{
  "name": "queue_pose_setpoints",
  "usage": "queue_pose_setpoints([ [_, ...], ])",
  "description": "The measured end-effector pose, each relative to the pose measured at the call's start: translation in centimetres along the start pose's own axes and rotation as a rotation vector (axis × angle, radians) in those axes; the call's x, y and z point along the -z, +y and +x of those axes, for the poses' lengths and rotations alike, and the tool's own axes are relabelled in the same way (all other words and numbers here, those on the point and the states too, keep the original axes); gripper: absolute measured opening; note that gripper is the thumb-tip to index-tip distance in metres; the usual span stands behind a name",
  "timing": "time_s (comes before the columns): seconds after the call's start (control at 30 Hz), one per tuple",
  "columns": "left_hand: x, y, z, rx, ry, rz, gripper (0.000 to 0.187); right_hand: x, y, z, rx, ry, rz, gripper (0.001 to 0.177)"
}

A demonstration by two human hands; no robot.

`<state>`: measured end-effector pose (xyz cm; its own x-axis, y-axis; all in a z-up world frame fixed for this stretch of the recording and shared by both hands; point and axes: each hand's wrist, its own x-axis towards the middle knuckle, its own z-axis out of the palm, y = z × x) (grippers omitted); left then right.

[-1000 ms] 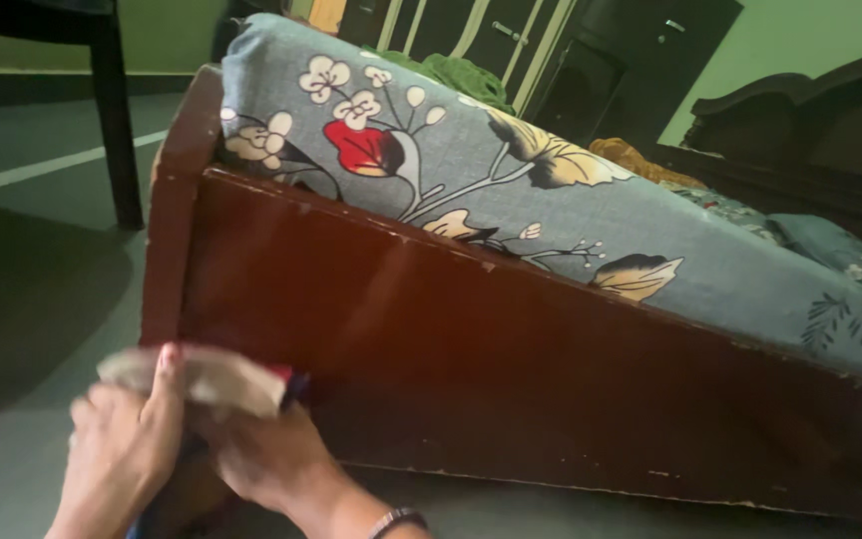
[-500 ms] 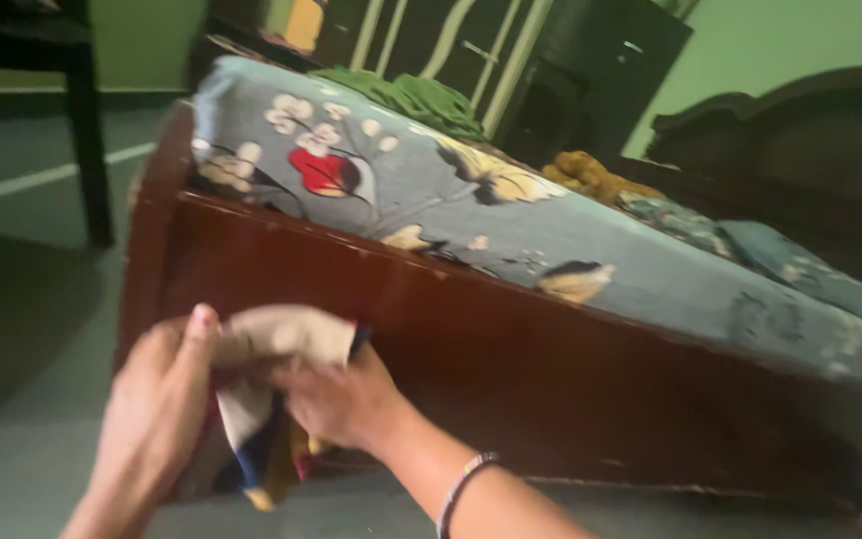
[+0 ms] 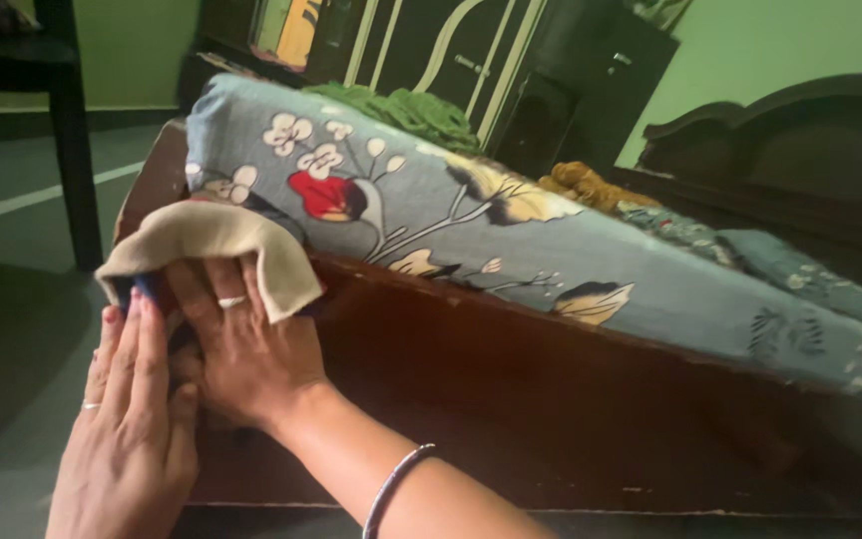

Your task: The person wipes the wooden frame of a bed using a multi-colored cloth. They move along the side of the bed, rubbing the surface repeatedly with both hands.

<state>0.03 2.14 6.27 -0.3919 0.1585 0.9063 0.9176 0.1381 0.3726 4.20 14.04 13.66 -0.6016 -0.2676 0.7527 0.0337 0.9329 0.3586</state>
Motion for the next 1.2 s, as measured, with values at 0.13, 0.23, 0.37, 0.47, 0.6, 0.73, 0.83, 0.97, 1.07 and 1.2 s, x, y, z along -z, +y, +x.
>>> queue_pose_setpoints([
  [0.13,-1.1,-3.6,-4.3,-0.300,0.031,0.113,0.065,-4.4,-1.1,-3.5,0.048,-0.116,0.037,0.065],
  [0.23,-3.2,-5.8,-8.3,-0.162,-0.043,0.039,0.081,-6.5,-2.7,-5.9,0.134,-0.153,0.018,0.064],
  [0.37,-5.4,-6.6,-13.5,0.043,-0.119,0.024,0.105,-6.4,-3.6,-10.0,0.182,-0.289,-0.088,0.057],
  [0.47,-5.5,-5.8,-15.3,-0.040,-0.142,0.038,0.120,-5.1,-2.8,-13.8,0.043,-0.534,0.140,0.051],
  [0.6,-4.0,-1.5,-15.3,0.124,-0.441,0.252,0.112,-2.9,-0.5,-16.1,0.123,-0.488,-0.111,0.063],
  [0.73,-3.8,5.0,-10.9,0.009,-0.381,0.062,0.119,4.1,3.5,-15.3,0.048,-0.408,-0.208,0.079],
  [0.83,-5.7,10.3,-8.0,-0.038,-0.299,-0.078,0.127,8.4,5.9,-14.8,-0.062,-0.333,-0.188,0.084],
  [0.97,-7.4,14.8,-1.8,-0.180,-0.246,0.035,0.122,12.6,9.5,-13.1,-0.176,-0.169,-0.278,0.084],
  [1.07,-6.6,14.7,3.0,-0.306,-0.287,0.167,0.119,14.9,11.1,-10.8,-0.198,-0.082,-0.137,0.083],
  [1.2,-5.0,10.8,6.7,-0.475,-0.340,0.313,0.120,13.1,9.0,-6.4,-0.203,0.019,-0.198,0.062],
])
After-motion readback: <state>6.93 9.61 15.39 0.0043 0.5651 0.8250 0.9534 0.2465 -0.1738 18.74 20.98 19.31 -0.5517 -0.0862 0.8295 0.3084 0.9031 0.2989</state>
